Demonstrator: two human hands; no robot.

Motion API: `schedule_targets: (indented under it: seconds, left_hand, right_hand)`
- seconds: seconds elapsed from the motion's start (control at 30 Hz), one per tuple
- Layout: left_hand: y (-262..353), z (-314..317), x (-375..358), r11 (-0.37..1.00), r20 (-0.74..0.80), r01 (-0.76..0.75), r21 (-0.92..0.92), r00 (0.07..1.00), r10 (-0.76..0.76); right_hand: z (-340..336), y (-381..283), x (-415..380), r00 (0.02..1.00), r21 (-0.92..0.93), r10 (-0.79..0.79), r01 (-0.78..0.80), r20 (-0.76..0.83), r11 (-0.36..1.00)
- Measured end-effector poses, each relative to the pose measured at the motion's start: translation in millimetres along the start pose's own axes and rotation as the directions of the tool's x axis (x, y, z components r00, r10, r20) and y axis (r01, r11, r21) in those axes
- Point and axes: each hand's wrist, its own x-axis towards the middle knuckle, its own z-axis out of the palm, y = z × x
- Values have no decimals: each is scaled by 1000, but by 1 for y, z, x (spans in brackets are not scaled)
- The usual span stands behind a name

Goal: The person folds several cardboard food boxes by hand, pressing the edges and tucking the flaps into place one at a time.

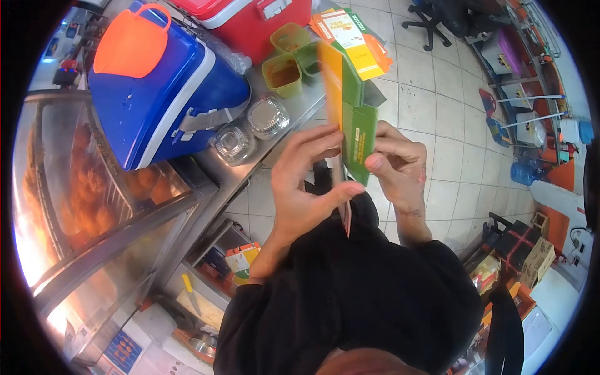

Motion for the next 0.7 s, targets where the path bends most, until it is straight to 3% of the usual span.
schedule_targets:
  seconds: [0.07, 0.13, 0.3, 0.37, 0.4, 0.43, 0.47, 0.5, 0.57, 0.63, 0.7]
  left_hand:
    - [3, 5, 0, 1000, -29, -10, -2, 1000, 10]
    - [1, 4, -3, 996, -10, 86, -31, 996, -87]
    - [2, -1, 0, 998, 9, 7, 67, 1000, -7]
    - [5, -1, 1, 978, -99, 197, 65, 977, -190]
    - [3, -3, 1, 979, -95, 195, 63, 978, -188]
    - [-2, -7, 0, 974, -237, 195, 112, 957, -165]
    - [-7, -11, -1, 966, -374, 203, 158, 918, -132]
    - [-10, -19, -3, 967, -372, 203, 153, 919, -134]
    - [-14, -40, -7, 966, -599, 230, 121, 793, -113]
    - [-10, -65, -17, 984, -626, 170, 58, 774, -96]
    - [0, -72, -25, 994, -655, 111, 2, 751, -83]
  right_hand:
    - [1, -2, 1, 999, 38, 39, -39, 16, 998]
    - [1, 4, 3, 999, 48, -3, 1, 34, 999]
    - [2, 9, 3, 999, 47, 6, -4, -46, 999]
    - [-3, 7, 5, 993, 39, 78, -75, -94, 996]
    - [-10, 6, 6, 982, 13, 61, -60, -181, 998]
    - [-22, 5, 8, 963, -17, 41, -48, -266, 999]
    - [-36, 1, 16, 939, -133, -19, -28, -344, 991]
    - [-53, -4, 26, 907, -247, -85, -22, -412, 969]
    - [-88, -12, 46, 824, -436, -136, -145, -550, 888]
    - [-137, -2, 69, 811, -536, -252, -89, -529, 840]
    - [-190, 16, 107, 774, -508, -268, -79, -573, 858]
